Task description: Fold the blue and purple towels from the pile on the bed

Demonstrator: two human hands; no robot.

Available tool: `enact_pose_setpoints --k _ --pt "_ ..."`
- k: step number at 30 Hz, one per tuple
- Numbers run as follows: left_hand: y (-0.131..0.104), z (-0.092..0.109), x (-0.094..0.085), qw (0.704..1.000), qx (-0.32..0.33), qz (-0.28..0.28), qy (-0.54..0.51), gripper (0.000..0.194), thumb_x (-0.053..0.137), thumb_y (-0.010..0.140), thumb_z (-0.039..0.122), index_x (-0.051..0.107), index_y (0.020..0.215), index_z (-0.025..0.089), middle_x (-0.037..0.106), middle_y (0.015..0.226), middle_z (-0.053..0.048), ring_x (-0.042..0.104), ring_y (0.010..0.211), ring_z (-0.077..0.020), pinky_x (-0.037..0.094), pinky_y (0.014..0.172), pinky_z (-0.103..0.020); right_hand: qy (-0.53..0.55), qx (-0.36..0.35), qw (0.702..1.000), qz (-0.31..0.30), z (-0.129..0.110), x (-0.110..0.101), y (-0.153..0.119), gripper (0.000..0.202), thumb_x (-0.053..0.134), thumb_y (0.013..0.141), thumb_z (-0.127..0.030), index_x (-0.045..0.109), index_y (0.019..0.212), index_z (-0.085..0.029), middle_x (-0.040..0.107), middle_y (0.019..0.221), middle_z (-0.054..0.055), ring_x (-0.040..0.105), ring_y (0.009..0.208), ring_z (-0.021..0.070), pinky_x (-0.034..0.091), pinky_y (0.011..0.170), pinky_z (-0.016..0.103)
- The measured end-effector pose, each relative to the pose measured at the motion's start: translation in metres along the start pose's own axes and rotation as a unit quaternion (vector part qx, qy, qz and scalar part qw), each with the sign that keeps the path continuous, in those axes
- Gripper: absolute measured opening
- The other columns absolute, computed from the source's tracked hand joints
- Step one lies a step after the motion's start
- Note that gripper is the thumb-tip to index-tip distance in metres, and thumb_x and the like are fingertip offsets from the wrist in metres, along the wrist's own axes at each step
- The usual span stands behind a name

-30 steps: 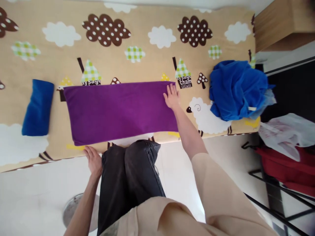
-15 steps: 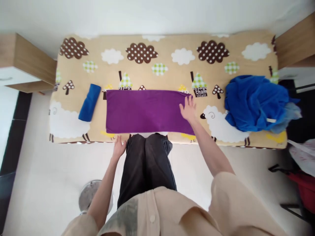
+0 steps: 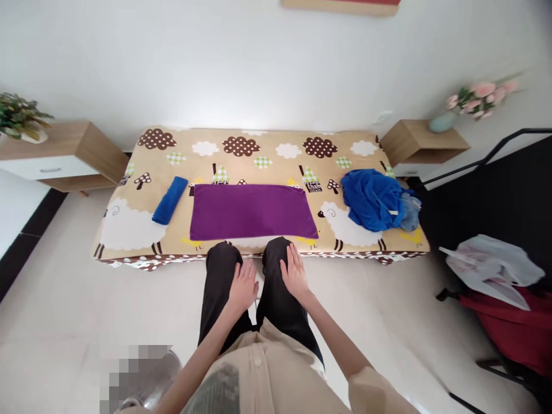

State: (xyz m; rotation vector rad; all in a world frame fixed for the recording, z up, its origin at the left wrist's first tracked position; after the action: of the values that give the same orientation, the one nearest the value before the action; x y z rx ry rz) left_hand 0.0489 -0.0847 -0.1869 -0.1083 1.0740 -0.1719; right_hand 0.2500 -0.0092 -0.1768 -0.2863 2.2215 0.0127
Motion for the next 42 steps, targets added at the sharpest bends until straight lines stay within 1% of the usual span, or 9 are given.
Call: enact_pose_setpoints --k 3,7,14,20,27,34,36,38,42 --pt "0.000 0.005 0.027 0.995 0.022 -0.092 -0.041 0.055 0.045 0.097 0.023 0.060 0.147 0.006 0.055 0.155 -0.026 0.054 0.145 -0.0369 0.043 0.121 -0.053 -0.030 0.002 0.999 -0.030 0.011 -0.019 0.035 0.072 0.030 0.106 -0.048 0.037 0.165 -0.008 0.030 0.173 0.017 0.021 0.165 0.0303 0.020 0.135 0.053" --pt "0.022 -0.010 0.046 0.991 0.076 -0.106 0.000 0.061 0.050 0.091 0.019 0.056 0.151 0.007 0.047 0.163 -0.024 0.042 0.155 -0.0364 0.036 0.126 -0.055 -0.072 0.089 0.985 -0.132 0.033 -0.033 0.111 0.073 0.037 0.106 -0.048 0.033 0.166 -0.006 0.026 0.175 0.019 0.021 0.165 0.0332 0.022 0.134 0.050" --pt "0.120 -0.069 0.044 0.996 0.058 0.041 0.045 0.060 0.043 0.102 0.027 0.048 0.160 0.011 0.029 0.173 -0.019 0.021 0.164 -0.0351 0.025 0.131 -0.059 -0.172 0.113 0.966 -0.154 0.079 -0.016 0.259 0.068 0.033 0.109 -0.037 0.025 0.169 -0.007 0.013 0.178 0.020 0.013 0.166 0.0314 0.016 0.134 0.050" --pt "0.195 -0.131 0.063 0.995 0.008 0.089 0.031 0.059 0.036 0.104 0.028 0.052 0.158 0.009 0.032 0.172 -0.017 0.025 0.163 -0.0320 0.018 0.133 -0.056 -0.199 0.144 0.961 -0.127 0.128 0.023 0.341 0.068 0.029 0.110 -0.039 0.020 0.171 -0.009 0.009 0.179 0.016 0.009 0.167 0.0313 0.012 0.134 0.050" --pt "0.203 -0.162 0.092 0.996 -0.016 0.079 -0.025 0.065 0.051 0.095 0.032 0.053 0.159 0.018 0.033 0.172 -0.010 0.027 0.163 -0.0300 0.013 0.135 -0.056 -0.227 0.132 0.965 -0.028 0.155 0.027 0.415 0.067 0.026 0.110 -0.039 0.024 0.170 -0.010 0.015 0.178 0.017 0.012 0.166 0.0313 0.014 0.134 0.056" --pt "0.200 -0.133 0.079 0.984 -0.066 0.121 -0.116 0.049 0.050 0.097 0.029 0.067 0.141 0.016 0.049 0.163 -0.016 0.039 0.157 -0.0313 0.023 0.132 -0.055 -0.196 0.137 0.971 0.012 0.161 0.015 0.442 0.068 0.028 0.109 -0.046 0.039 0.164 -0.008 0.029 0.172 0.026 0.020 0.164 0.0382 0.013 0.128 0.072" --pt "0.190 -0.110 0.080 0.955 -0.128 0.160 -0.216 0.038 0.050 0.097 0.029 0.073 0.123 0.016 0.062 0.147 -0.019 0.053 0.144 -0.0313 0.037 0.125 -0.052 -0.207 0.099 0.973 0.033 0.147 0.014 0.443 0.067 0.028 0.109 -0.046 0.042 0.160 -0.005 0.032 0.170 0.028 0.022 0.162 0.0400 0.014 0.128 0.073" --pt "0.179 -0.086 0.087 0.893 -0.218 0.176 -0.353 0.027 0.054 0.096 0.032 0.074 0.108 0.019 0.072 0.120 -0.017 0.068 0.118 -0.0287 0.052 0.109 -0.046 -0.219 0.032 0.975 0.024 0.124 0.019 0.448 0.064 0.027 0.109 -0.042 0.047 0.157 -0.005 0.035 0.169 0.026 0.026 0.161 0.0400 0.019 0.128 0.070" --pt "0.163 -0.053 0.111 0.654 -0.374 0.121 -0.647 0.033 0.071 0.087 0.036 0.067 0.114 0.018 0.074 0.101 -0.011 0.072 0.083 -0.0210 0.058 0.086 -0.040 -0.167 -0.096 0.978 -0.084 0.064 0.048 0.471 0.056 0.027 0.111 -0.038 0.058 0.149 -0.011 0.054 0.157 0.020 0.048 0.149 0.0332 0.035 0.126 0.057"
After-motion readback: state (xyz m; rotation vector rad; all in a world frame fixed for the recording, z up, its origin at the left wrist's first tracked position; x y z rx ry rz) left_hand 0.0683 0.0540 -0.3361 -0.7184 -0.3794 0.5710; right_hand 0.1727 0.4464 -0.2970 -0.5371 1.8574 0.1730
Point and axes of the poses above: each hand's wrist, its own y-axis towards the middle knuckle, its own x-axis out of the palm, z = x × y, the point moved 2 cm from there along y, towards the middle knuckle
